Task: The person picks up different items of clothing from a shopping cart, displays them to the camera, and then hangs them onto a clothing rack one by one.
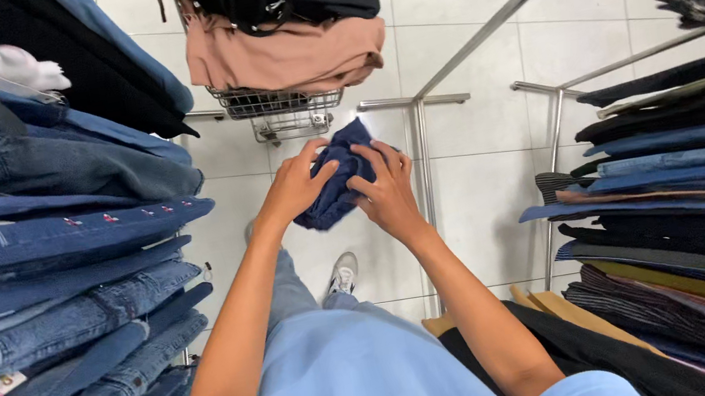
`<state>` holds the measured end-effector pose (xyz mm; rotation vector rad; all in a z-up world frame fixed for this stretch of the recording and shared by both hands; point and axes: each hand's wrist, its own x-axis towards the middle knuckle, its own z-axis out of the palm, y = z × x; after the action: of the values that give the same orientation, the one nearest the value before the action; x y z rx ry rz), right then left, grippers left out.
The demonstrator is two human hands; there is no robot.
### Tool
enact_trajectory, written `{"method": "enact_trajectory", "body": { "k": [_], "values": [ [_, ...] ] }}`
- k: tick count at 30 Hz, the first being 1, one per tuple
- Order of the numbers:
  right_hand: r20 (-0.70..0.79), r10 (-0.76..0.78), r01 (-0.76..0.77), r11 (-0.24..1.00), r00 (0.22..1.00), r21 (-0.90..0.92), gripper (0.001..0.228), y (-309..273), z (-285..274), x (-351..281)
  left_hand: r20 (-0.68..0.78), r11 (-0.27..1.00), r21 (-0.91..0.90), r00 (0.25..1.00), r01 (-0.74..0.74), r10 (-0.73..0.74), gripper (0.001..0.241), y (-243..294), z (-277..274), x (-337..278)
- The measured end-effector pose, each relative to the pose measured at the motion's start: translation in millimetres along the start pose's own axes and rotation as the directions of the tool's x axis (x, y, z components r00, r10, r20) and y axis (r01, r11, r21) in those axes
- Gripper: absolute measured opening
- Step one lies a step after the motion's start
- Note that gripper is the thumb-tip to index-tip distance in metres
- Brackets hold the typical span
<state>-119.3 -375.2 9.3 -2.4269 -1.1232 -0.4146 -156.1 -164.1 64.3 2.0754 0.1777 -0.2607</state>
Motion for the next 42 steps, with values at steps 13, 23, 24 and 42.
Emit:
{"method": "enact_trajectory", "body": {
  "k": [13, 23, 24, 42],
  "values": [
    [0.081, 0.286, -0.288, 0.820, 0.955, 0.495, 0.036, -1, -17, -29, 0.167, 0.955, -0.263, 0.968, -0.139, 0.187, 0.041, -37, -1, -46],
    [0.042, 0.539, -0.499, 0.744, 0.841, 0.444, 0.032, 1, -35, -31, 0.043, 0.839, 0.351, 0.902, -0.417, 0.430, 0.023, -117, -27, -40],
    [0.082, 0.565, -0.540, 0.722, 0.821, 0.432, 0.033, 3, -39, -30, -0.080, 0.845, 0.390, 0.901, -0.364, 0.426, 0.027, -122, -28, -36],
    [0.200, 0.663, -0.659, 0.568, 0.721, 0.493, 0.042, 14, -11, -9, -0.023, 0.879, 0.167, 0.889, -0.447, 0.457, 0.040, -112, -97, -36]
  ]
}}
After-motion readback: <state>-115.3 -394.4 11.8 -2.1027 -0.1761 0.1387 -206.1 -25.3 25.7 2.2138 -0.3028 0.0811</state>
